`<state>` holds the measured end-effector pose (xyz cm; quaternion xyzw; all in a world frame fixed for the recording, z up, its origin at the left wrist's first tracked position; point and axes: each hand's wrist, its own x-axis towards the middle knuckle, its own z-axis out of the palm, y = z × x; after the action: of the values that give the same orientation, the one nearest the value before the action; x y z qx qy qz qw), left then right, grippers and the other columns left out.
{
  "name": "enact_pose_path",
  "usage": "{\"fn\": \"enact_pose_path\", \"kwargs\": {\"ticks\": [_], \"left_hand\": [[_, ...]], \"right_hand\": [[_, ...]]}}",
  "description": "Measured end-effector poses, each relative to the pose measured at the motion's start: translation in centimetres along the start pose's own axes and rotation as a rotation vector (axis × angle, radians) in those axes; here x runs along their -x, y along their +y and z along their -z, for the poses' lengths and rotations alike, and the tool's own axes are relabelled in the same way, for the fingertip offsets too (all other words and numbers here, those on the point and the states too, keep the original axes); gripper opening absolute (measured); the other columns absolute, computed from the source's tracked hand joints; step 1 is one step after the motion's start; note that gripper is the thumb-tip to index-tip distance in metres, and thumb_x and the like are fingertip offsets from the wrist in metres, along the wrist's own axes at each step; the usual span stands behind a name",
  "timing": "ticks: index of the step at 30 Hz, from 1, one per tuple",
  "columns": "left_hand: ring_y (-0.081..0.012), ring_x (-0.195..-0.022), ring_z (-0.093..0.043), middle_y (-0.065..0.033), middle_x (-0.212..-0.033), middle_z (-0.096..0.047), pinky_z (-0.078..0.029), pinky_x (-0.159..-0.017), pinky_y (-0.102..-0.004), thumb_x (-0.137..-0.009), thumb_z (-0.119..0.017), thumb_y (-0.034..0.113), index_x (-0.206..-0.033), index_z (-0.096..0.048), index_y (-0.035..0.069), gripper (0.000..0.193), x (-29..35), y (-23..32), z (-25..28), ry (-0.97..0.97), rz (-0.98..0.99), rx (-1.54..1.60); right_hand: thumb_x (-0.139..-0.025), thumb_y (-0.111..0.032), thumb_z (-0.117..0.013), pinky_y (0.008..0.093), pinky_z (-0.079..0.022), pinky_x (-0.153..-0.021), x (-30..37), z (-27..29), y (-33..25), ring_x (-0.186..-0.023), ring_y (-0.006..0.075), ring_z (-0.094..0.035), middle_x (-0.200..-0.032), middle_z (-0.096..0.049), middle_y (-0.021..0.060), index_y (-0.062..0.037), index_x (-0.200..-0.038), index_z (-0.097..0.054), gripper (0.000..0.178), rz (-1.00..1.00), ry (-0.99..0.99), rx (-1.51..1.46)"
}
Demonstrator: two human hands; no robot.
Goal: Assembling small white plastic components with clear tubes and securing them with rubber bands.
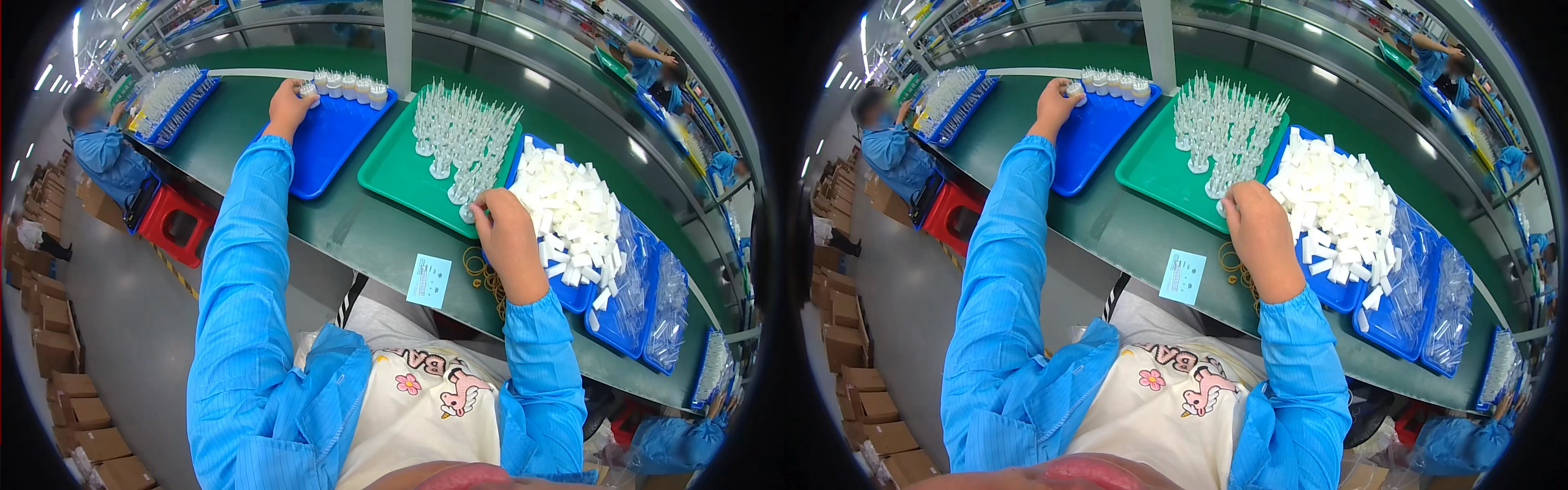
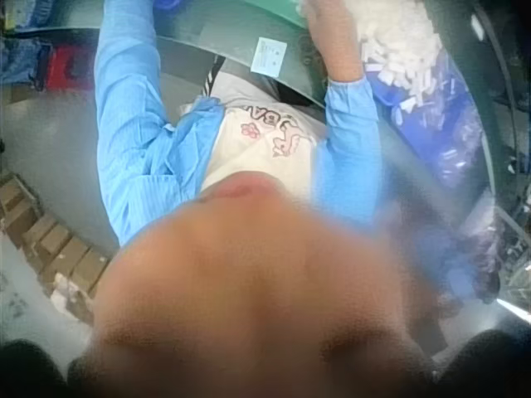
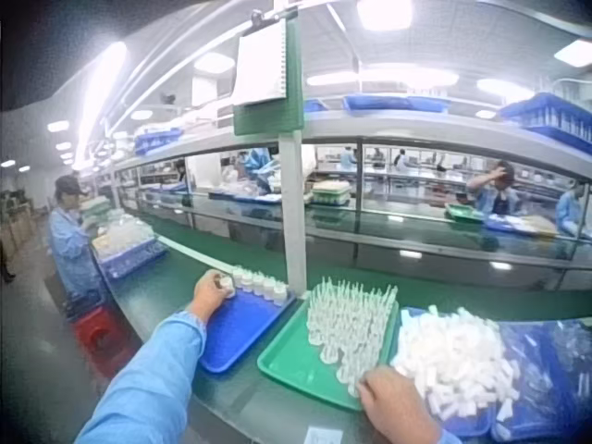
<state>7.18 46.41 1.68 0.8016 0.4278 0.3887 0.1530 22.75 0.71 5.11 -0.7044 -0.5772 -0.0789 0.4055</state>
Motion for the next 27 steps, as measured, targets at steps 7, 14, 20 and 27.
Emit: {"fn": "enact_pose_path", "kwargs": {"ticks": [7, 14, 20, 27], "left_hand": [[-0.0328, -0.110, -0.060, -0.0111, -0.119, -0.064, -0.048, -0.093, -0.0415, -0.074, -0.079, 0.029, -0.122, -0.058, 0.018, 0.054, 0.2, -1.2, 0.2, -0.064, 0.124, -0.124], [-0.0296, -0.107, -0.062, -0.0083, -0.114, -0.066, -0.049, -0.090, -0.0412, -0.075, -0.077, 0.033, -0.119, -0.062, 0.020, 0.049, -3.1, -3.3, -0.2, -0.079, 0.072, -0.267], [-0.0293, -0.114, -0.059, -0.0069, -0.122, -0.064, -0.047, -0.093, -0.0432, -0.077, -0.074, 0.039, -0.130, -0.054, 0.020, 0.060, -3.3, -2.7, -1.8, -0.152, 0.082, -0.362], [-0.0304, -0.108, -0.058, -0.0154, -0.121, -0.059, -0.044, -0.094, -0.0406, -0.082, -0.071, 0.032, -0.133, -0.047, 0.009, 0.060, 2.0, 6.1, 1.0, 0.194, -0.295, -0.100]], "right_hand": [[-0.080, -0.007, -0.067, 0.0422, -0.045, -0.061, 0.0, -0.7, -0.6, -0.072, 0.0349, -0.056, -0.077, -0.055, 0.0155, -0.0027, -0.080, -0.052, 0.015, 0.023, 0.002, 0.158], [-0.080, -0.008, -0.066, 0.0447, -0.045, -0.065, 0.3, -1.0, 0.6, -0.076, 0.0370, -0.055, -0.077, -0.054, 0.0171, -0.0014, -0.079, -0.051, 0.017, -0.027, 0.067, 0.001], [-0.077, -0.007, -0.070, 0.0413, -0.043, -0.062, 0.3, -1.1, 1.6, -0.071, 0.0350, -0.054, -0.075, -0.055, 0.0160, -0.0014, -0.077, -0.055, 0.016, 0.046, 0.184, -0.191], [-0.083, -0.004, -0.069, 0.0229, -0.049, -0.059, 1.2, 1.3, 0.1, -0.069, 0.0099, -0.061, -0.082, -0.062, 0.0060, -0.0022, -0.083, -0.062, 0.007, -0.173, 0.155, -0.522]]}}
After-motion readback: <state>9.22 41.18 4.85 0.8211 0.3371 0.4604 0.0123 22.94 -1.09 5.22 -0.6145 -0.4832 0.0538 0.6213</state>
